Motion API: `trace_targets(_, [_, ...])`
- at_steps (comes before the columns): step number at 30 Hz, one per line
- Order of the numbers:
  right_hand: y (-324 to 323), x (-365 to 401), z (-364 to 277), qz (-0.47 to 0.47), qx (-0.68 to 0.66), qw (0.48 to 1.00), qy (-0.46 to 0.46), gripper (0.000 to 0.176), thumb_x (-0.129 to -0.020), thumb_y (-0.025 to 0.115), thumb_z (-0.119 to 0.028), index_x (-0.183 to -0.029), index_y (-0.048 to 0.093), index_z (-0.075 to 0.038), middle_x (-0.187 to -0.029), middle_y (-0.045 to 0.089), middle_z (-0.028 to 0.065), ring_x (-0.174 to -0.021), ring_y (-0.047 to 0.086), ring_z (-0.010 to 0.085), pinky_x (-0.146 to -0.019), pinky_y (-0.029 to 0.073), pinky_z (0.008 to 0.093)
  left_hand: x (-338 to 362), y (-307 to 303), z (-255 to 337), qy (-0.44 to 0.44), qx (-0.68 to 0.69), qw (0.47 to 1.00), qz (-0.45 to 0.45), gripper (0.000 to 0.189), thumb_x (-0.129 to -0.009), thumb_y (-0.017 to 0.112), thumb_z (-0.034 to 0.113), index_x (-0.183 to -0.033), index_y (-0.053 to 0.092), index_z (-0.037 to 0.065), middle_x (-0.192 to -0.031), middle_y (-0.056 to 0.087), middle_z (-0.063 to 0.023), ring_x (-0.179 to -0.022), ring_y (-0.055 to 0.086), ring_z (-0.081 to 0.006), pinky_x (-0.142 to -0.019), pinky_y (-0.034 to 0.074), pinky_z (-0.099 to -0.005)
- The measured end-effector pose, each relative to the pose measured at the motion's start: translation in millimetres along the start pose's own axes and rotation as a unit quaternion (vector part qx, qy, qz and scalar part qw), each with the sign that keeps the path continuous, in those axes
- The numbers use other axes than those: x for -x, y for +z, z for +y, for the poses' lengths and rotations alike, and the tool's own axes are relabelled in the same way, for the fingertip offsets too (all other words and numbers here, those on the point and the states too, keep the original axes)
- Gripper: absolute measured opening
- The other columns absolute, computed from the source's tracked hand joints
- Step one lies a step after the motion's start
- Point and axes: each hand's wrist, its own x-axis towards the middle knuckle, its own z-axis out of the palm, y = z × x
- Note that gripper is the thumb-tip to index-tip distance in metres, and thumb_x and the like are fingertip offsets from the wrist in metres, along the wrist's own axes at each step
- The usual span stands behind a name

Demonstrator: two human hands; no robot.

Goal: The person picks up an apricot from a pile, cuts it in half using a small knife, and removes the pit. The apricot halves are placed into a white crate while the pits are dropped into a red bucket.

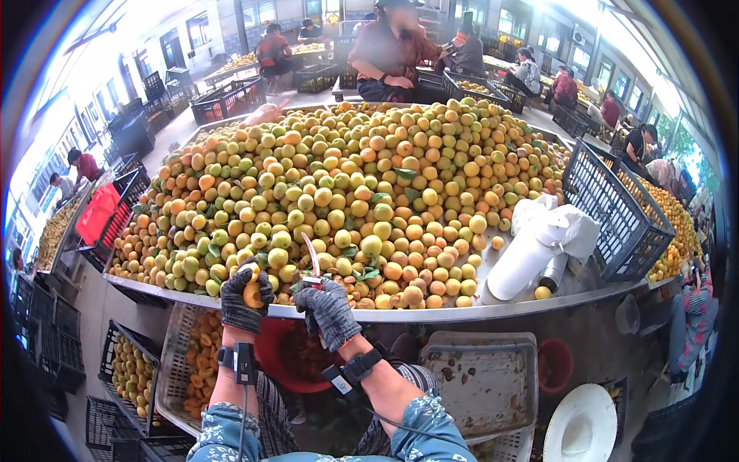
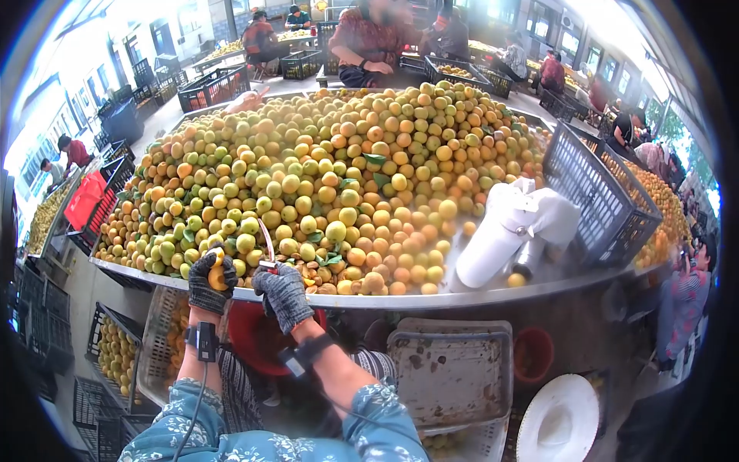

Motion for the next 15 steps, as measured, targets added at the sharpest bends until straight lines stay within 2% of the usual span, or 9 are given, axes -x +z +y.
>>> trace_targets(2, [1.3, 0.6, -0.8, 0.002, 0.0, 1.0, 0.0, 0.012, -0.078, 0.065, -0.014, -0.083, 0.064, -0.004, -0.061, 0.059, 0.002, -0.035, 0.046, 0.0095, -0.031, 0.035, 0.022, 1.8, 2.9, 0.7, -0.002, 0.003, 1.0, -0.002, 0.032, -0.085, 0.062, 0.02, -0.114, 0.056, 0.008, -0.079, 0.057, -0.0097, -0.06, 0.051, -0.0196, -0.052, 0.043, -0.0299])
trace_targets(4, [2.0, 1.8, -2.7, 0.004, 0.002, 1.0, -0.001, 0.012, -0.078, 0.065, -0.014, -0.083, 0.064, -0.004, -0.061, 0.059, 0.002, -0.035, 0.046, 0.0094, -0.031, 0.035, 0.0218, 3.4, 7.0, 0.6, -0.004, -0.012, 1.0, 0.01, 0.025, -0.085, 0.063, 0.02, -0.107, 0.057, 0.011, -0.079, 0.058, -0.0075, -0.06, 0.053, -0.0185, -0.05, 0.045, -0.0281])
trace_targets(6, [3.7, 3.5, -6.2, 0.01, 0.007, 1.0, 0.009, 0.008, -0.078, 0.063, -0.013, -0.073, 0.06, -0.007, -0.057, 0.055, 0.0025, -0.035, 0.044, 0.0127, -0.033, 0.035, 0.0268, 3.1, 6.6, 0.6, -0.004, -0.009, 1.0, 0.012, 0.025, -0.085, 0.063, 0.02, -0.107, 0.057, 0.011, -0.079, 0.058, -0.0077, -0.06, 0.053, -0.0189, -0.05, 0.045, -0.0286])
trace_targets(10, [3.9, 3.9, -5.8, 0.018, 0.006, 1.0, 0.006, 0.008, -0.078, 0.063, -0.013, -0.073, 0.06, -0.007, -0.057, 0.054, 0.0023, -0.035, 0.043, 0.0125, -0.033, 0.034, 0.0266, 2.1, 4.8, -1.9, 0.0, 0.001, 1.0, 0.019, 0.03, -0.086, 0.061, 0.02, -0.113, 0.057, 0.008, -0.078, 0.058, -0.0095, -0.058, 0.052, -0.0194, -0.051, 0.044, -0.0297])
trace_targets(12, [0.1, 1.4, -1.9, 0.001, 0.001, 1.0, -0.002, 0.011, -0.077, 0.067, -0.015, -0.08, 0.063, -0.005, -0.061, 0.058, 0.0016, -0.036, 0.047, 0.0096, -0.03, 0.034, 0.0224, 0.2, 2.3, -4.1, -0.004, 0.0, 1.0, 0.016, 0.029, -0.086, 0.061, 0.02, -0.113, 0.057, 0.008, -0.078, 0.058, -0.0095, -0.058, 0.052, -0.0194, -0.051, 0.044, -0.0296])
trace_targets(15, [0.8, 1.2, -2.0, 0.005, -0.001, 1.0, -0.019, 0.011, -0.076, 0.067, -0.015, -0.078, 0.063, -0.005, -0.061, 0.057, 0.0009, -0.037, 0.047, 0.0096, -0.031, 0.034, 0.0224, -0.4, 1.7, -4.1, -0.01, -0.001, 1.0, 0.017, 0.028, -0.086, 0.061, 0.02, -0.112, 0.058, 0.008, -0.078, 0.059, -0.0096, -0.057, 0.052, -0.0195, -0.05, 0.044, -0.0295])
